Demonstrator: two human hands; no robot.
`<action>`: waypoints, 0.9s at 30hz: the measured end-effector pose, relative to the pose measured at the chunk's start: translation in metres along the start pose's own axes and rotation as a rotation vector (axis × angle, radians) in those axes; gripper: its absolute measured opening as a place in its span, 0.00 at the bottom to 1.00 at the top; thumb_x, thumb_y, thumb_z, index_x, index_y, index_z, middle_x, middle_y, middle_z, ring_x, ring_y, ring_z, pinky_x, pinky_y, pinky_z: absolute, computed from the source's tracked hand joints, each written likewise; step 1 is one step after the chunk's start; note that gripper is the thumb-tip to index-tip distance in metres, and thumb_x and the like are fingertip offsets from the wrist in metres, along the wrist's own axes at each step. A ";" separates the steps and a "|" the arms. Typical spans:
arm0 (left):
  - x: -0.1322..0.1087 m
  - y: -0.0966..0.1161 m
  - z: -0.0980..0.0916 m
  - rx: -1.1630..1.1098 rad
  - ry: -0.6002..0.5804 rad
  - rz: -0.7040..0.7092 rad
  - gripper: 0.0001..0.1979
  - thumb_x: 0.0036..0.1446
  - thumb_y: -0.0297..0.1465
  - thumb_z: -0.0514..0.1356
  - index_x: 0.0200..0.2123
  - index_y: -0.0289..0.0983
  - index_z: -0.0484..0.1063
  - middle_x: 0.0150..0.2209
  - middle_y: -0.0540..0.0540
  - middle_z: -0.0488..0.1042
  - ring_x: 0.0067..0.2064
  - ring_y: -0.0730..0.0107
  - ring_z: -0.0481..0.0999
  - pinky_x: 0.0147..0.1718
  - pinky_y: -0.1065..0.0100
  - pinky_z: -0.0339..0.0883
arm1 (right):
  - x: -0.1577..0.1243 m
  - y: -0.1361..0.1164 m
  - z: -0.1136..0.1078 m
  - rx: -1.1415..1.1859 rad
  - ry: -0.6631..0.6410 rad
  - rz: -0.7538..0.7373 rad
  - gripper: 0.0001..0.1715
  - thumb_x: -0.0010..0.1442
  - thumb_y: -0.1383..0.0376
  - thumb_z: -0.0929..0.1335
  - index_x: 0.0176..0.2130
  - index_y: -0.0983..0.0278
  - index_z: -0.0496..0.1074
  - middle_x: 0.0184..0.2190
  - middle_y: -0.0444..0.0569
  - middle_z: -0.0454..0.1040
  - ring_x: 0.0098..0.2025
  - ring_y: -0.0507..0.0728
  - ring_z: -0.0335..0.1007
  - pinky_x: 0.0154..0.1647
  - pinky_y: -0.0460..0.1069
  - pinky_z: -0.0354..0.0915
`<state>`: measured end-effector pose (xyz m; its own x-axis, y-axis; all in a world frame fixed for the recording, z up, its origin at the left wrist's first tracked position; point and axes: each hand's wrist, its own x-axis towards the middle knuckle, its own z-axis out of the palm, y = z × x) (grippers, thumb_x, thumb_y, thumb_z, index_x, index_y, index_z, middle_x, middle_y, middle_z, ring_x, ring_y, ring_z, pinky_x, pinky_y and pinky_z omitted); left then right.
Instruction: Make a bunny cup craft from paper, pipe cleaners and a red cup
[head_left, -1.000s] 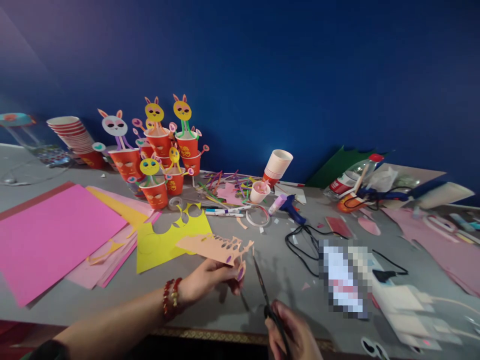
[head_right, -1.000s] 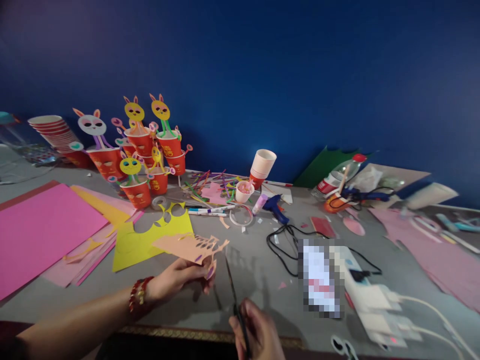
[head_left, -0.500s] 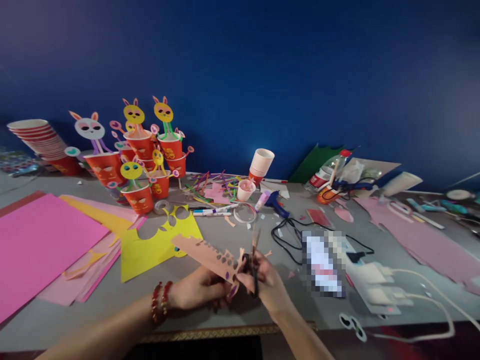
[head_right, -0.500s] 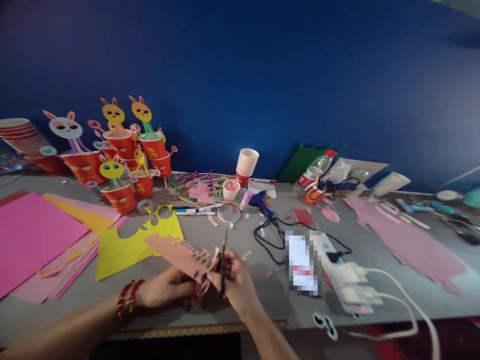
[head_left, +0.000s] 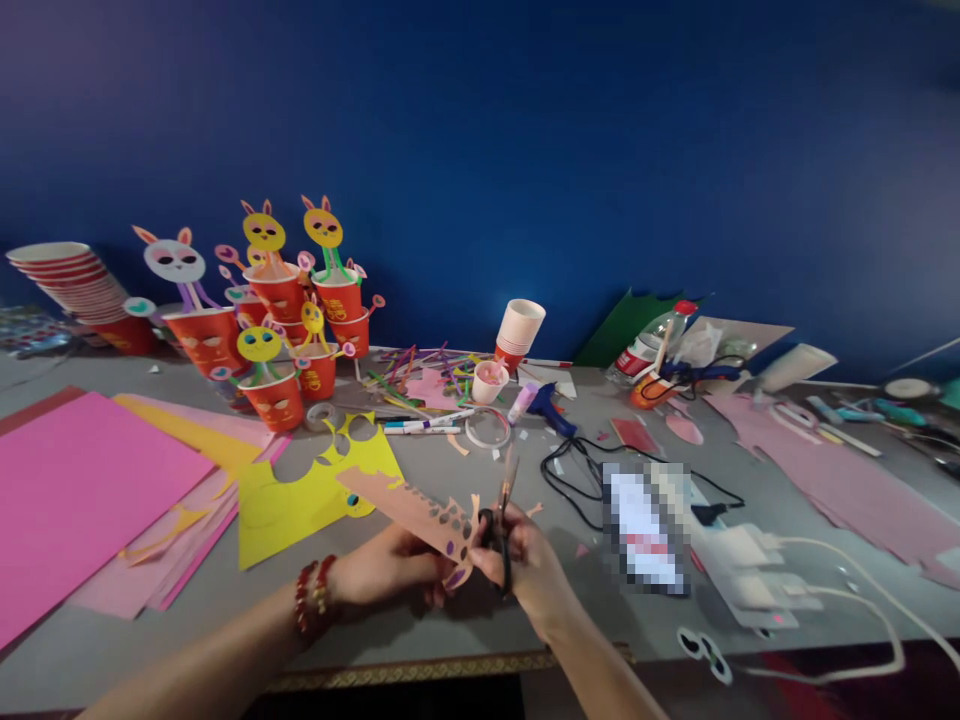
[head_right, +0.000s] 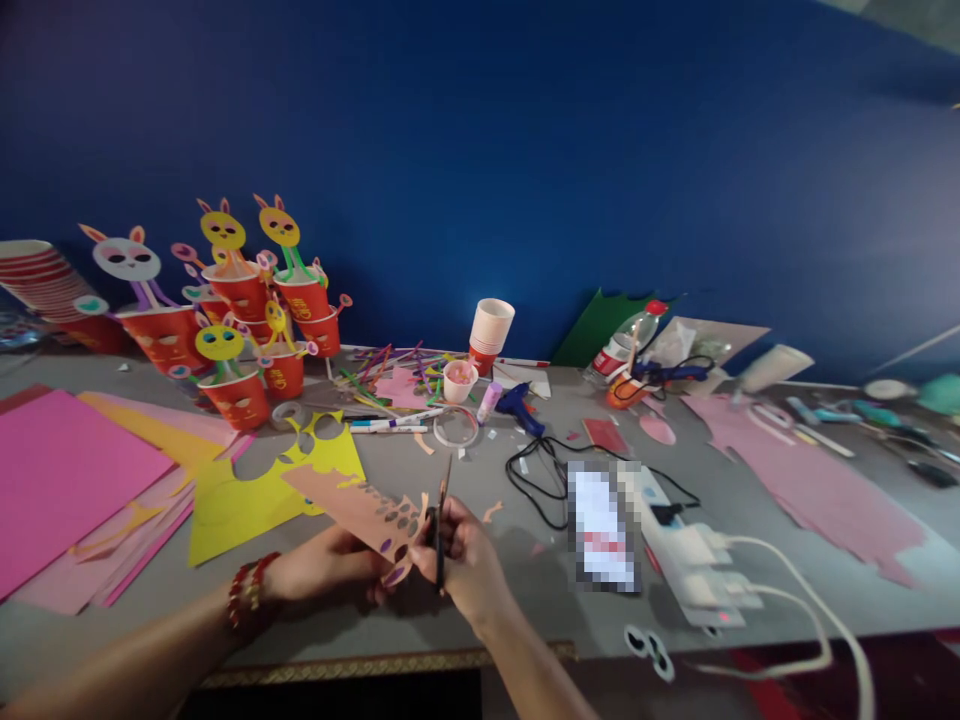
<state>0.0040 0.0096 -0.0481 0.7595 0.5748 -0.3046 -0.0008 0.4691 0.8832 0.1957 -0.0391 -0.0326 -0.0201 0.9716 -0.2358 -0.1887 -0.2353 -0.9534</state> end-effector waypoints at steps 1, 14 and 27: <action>-0.001 0.002 0.000 -0.027 -0.002 0.012 0.17 0.48 0.41 0.71 0.32 0.33 0.78 0.27 0.47 0.76 0.27 0.72 0.73 0.29 0.70 0.67 | -0.001 0.000 0.001 0.010 0.000 -0.008 0.16 0.44 0.67 0.77 0.32 0.63 0.69 0.27 0.41 0.73 0.29 0.51 0.69 0.30 0.44 0.63; -0.004 0.016 -0.003 -0.272 0.038 0.227 0.16 0.48 0.42 0.70 0.32 0.33 0.82 0.32 0.42 0.80 0.28 0.67 0.75 0.28 0.67 0.70 | 0.000 0.004 0.025 0.079 0.189 -0.148 0.18 0.44 0.62 0.79 0.27 0.63 0.69 0.28 0.44 0.73 0.29 0.52 0.69 0.28 0.45 0.64; 0.011 0.005 -0.012 -0.238 0.340 0.301 0.23 0.55 0.49 0.65 0.34 0.33 0.76 0.28 0.48 0.75 0.29 0.71 0.73 0.32 0.69 0.68 | -0.002 0.008 0.014 -0.111 0.206 -0.264 0.10 0.49 0.65 0.76 0.32 0.62 0.72 0.29 0.45 0.77 0.33 0.56 0.74 0.36 0.48 0.70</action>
<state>0.0041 0.0264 -0.0515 0.4487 0.8748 -0.1829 -0.3651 0.3662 0.8559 0.1801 -0.0428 -0.0373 0.2162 0.9764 -0.0007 -0.0524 0.0109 -0.9986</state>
